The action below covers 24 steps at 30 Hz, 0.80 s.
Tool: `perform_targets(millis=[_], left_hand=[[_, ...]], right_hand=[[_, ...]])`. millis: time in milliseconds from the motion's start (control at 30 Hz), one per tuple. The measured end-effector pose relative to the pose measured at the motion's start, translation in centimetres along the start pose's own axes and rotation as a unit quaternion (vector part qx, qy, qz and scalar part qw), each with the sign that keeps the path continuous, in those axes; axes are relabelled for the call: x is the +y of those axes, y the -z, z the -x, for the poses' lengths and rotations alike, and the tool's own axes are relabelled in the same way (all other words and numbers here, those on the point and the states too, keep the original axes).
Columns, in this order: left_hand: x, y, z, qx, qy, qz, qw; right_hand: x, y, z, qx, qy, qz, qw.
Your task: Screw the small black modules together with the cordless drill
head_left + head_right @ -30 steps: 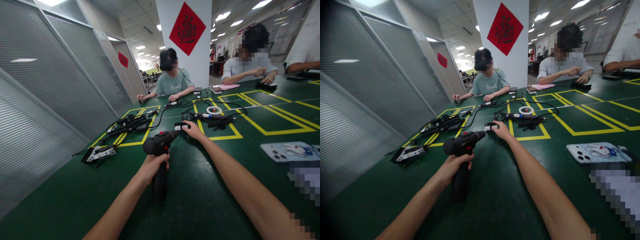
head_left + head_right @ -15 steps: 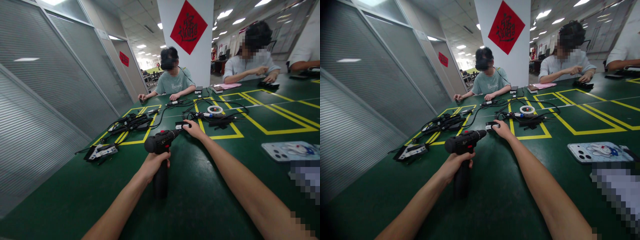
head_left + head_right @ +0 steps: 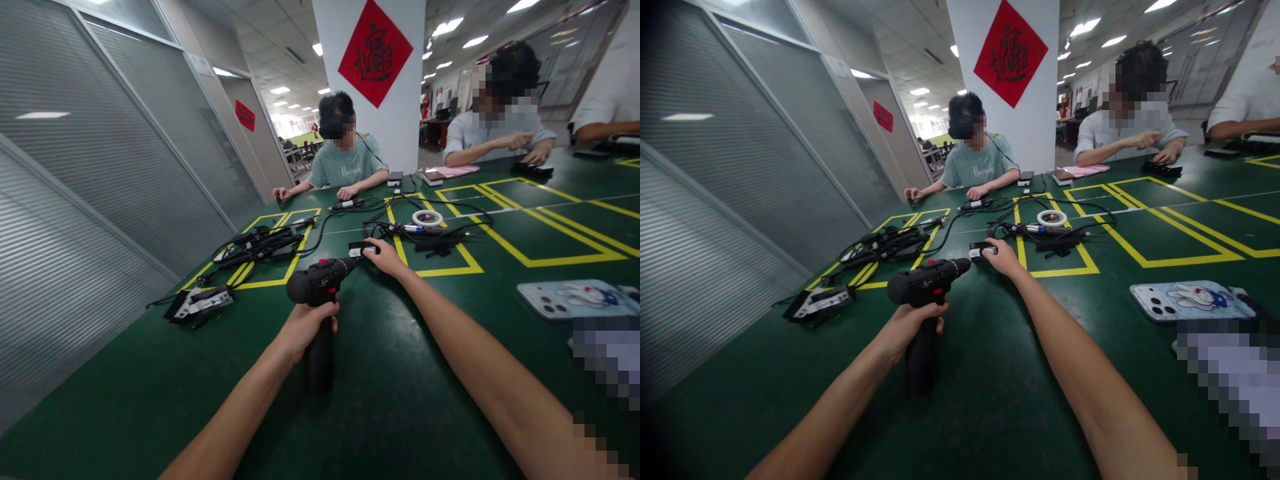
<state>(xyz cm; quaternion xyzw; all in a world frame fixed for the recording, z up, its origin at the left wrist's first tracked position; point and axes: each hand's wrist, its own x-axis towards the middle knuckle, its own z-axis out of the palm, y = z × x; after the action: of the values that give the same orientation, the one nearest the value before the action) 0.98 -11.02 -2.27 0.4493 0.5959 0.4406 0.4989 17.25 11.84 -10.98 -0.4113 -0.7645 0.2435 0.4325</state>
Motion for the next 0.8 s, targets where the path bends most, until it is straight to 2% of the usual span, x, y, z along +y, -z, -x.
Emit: perform_targets(millis=[800], left_hand=[[-0.09, 0.08, 0.04, 0.000, -0.003, -0.005, 1.000]], right_hand=[[-0.34, 0.10, 0.12, -0.002, -0.015, -0.009, 1.000]])
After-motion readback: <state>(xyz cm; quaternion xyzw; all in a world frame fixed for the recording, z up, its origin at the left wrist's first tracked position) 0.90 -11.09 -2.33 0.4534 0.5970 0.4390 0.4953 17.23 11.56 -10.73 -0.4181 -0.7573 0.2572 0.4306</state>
